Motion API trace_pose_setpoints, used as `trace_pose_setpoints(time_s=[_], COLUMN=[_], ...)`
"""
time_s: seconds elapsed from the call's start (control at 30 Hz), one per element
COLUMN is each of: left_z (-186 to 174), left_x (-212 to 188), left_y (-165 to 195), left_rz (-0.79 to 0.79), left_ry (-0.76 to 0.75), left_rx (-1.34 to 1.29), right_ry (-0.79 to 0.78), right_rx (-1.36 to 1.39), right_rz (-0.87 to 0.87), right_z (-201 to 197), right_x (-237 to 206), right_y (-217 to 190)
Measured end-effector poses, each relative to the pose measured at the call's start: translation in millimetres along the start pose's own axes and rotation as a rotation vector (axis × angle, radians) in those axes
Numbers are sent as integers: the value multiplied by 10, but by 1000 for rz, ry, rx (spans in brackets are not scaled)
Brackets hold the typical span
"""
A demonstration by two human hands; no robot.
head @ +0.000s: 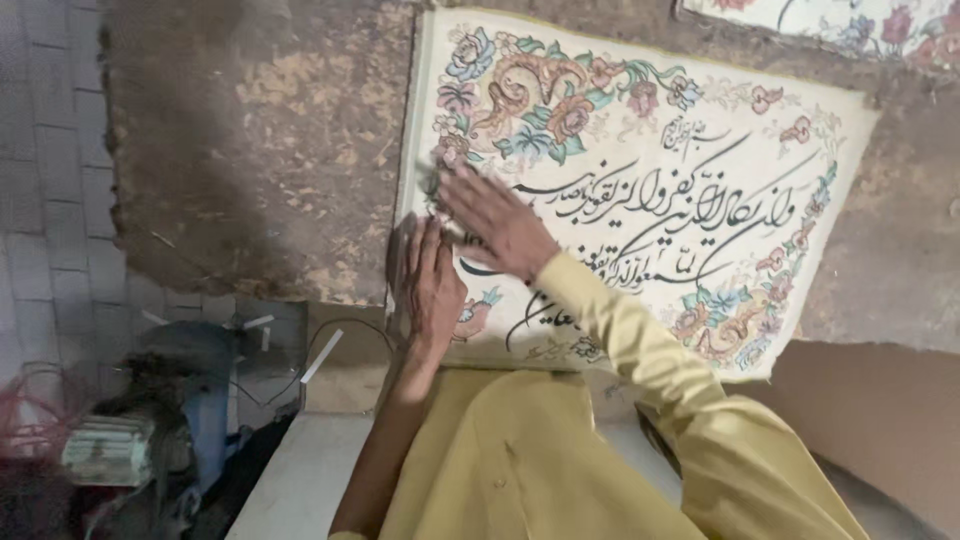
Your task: The person unfolds a large textile panel with Arabic calligraphy and floral motifs, then places it onto a brown backing board on a workbench. They repeatedly smooth and press the textile with both hands to align and flatten it against the board.
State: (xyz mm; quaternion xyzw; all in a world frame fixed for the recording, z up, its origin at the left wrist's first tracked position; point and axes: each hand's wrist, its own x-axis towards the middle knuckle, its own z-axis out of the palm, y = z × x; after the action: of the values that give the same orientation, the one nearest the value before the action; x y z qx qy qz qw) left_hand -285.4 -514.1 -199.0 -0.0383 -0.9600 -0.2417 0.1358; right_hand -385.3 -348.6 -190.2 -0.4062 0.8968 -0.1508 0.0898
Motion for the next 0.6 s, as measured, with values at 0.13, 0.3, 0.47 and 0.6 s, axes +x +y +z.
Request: trace_pose_setpoints(time_s=[0.13,0.3,0.47,0.6], left_z=[210,317,343,326], left_x=[66,44,29,28], left_y=[156,148,141,151], left_rz=[17,-3,-38,12], left_ry=[-225,-348,-356,-294], left_rx=[-159,-112,-67,-71], right_ry=[-249,-297,-114,-53], right_rx=[33,-147,-204,-88], right_rz=[-43,55,203,335], right_z=[189,111,-231,-518], right_x=[-949,-624,37,227], right_y=[-42,1339,2417,2111])
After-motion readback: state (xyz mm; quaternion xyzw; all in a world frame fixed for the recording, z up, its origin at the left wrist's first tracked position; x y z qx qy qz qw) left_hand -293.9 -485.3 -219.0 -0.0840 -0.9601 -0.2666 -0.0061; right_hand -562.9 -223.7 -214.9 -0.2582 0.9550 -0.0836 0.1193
